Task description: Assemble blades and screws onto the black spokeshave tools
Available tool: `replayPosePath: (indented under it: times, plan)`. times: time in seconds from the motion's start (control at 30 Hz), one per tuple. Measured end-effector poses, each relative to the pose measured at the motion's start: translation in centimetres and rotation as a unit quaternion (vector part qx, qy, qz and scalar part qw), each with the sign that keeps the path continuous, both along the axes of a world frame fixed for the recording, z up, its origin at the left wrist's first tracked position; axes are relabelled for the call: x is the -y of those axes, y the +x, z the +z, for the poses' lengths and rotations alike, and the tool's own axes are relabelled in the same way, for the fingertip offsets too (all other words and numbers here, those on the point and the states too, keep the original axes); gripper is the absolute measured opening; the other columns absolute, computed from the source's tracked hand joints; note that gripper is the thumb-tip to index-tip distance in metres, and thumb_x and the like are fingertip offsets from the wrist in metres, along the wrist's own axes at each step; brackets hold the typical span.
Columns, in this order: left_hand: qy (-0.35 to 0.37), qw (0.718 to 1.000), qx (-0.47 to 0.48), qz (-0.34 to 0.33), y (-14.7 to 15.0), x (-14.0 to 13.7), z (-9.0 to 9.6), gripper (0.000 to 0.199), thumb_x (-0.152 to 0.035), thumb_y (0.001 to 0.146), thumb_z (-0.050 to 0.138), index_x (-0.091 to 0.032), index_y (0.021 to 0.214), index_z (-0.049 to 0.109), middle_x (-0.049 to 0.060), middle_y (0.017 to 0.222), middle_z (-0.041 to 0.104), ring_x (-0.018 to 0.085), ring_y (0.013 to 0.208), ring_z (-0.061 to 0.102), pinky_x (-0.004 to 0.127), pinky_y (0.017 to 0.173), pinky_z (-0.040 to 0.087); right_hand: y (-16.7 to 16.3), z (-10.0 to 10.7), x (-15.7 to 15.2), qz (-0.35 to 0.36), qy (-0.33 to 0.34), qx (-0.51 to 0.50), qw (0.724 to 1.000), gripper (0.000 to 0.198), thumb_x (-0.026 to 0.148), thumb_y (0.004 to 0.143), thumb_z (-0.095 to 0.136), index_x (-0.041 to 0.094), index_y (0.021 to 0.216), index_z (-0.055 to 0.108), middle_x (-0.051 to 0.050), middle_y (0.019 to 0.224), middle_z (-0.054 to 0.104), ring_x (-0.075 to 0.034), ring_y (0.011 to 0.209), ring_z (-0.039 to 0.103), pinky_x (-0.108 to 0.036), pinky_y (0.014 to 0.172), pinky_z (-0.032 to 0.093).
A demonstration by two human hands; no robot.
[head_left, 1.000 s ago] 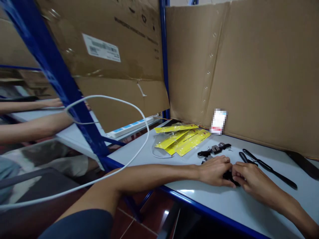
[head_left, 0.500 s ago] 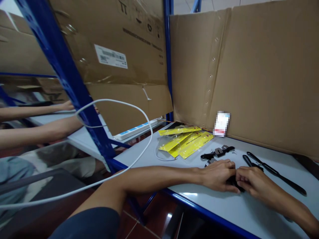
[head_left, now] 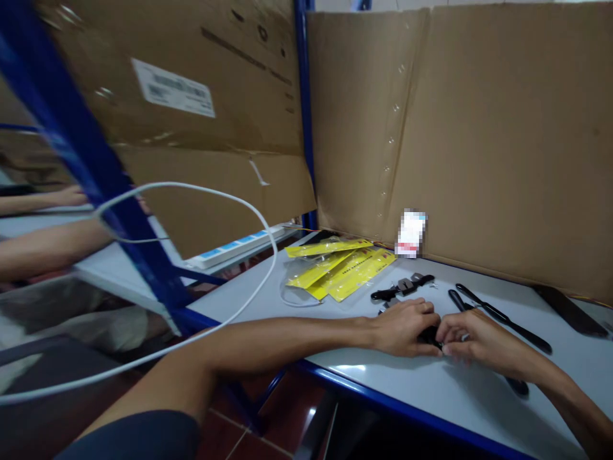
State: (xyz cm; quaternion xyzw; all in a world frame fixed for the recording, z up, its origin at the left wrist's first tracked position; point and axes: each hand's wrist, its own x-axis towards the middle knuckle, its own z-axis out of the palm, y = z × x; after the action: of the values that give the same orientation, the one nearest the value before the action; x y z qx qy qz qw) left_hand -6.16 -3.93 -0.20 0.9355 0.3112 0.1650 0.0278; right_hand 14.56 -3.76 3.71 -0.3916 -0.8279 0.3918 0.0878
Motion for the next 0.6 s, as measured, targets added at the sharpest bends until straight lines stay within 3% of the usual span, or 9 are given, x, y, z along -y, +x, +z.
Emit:
replayPosePath:
  times: [0.1, 0.37, 0.6]
  plan:
    - [-0.006, 1.000, 0.006, 0.007, -0.1, 0.0, -0.2, 0.034, -0.048, 0.089, 0.072, -0.017, 0.100, 0.066, 0.008, 0.101, 0.063, 0.024, 0.096, 0.060, 0.033, 0.083, 0.047, 0.2, 0.5, 0.1, 0.034, 0.039, 0.001, 0.999, 0.016, 0.007, 0.072, 0.056, 0.018, 0.076, 0.068, 0.003, 0.057, 0.060, -0.013, 0.053, 0.058, -0.022, 0.053, 0.044]
    - [-0.036, 0.998, 0.042, 0.005, -0.3, 0.2, -0.4, 0.027, -0.041, 0.090, 0.070, -0.017, 0.103, 0.065, 0.007, 0.099, 0.061, 0.024, 0.093, 0.059, 0.035, 0.081, 0.048, -0.2, 1.5, 0.7, 0.028, 0.018, -0.013, 0.999, 0.018, 0.003, 0.078, 0.055, 0.016, 0.085, 0.066, 0.003, 0.062, 0.065, -0.012, 0.057, 0.062, -0.022, 0.056, 0.047]
    - [-0.056, 0.997, 0.056, 0.004, -0.5, 0.1, -0.4, 0.032, -0.043, 0.093, 0.066, -0.018, 0.113, 0.065, 0.008, 0.104, 0.061, 0.026, 0.098, 0.058, 0.041, 0.086, 0.049, 0.4, 3.2, 0.7, 0.012, 0.172, 0.051, 0.984, 0.016, 0.008, 0.083, 0.065, 0.019, 0.091, 0.074, 0.004, 0.065, 0.063, -0.011, 0.061, 0.055, -0.023, 0.064, 0.038]
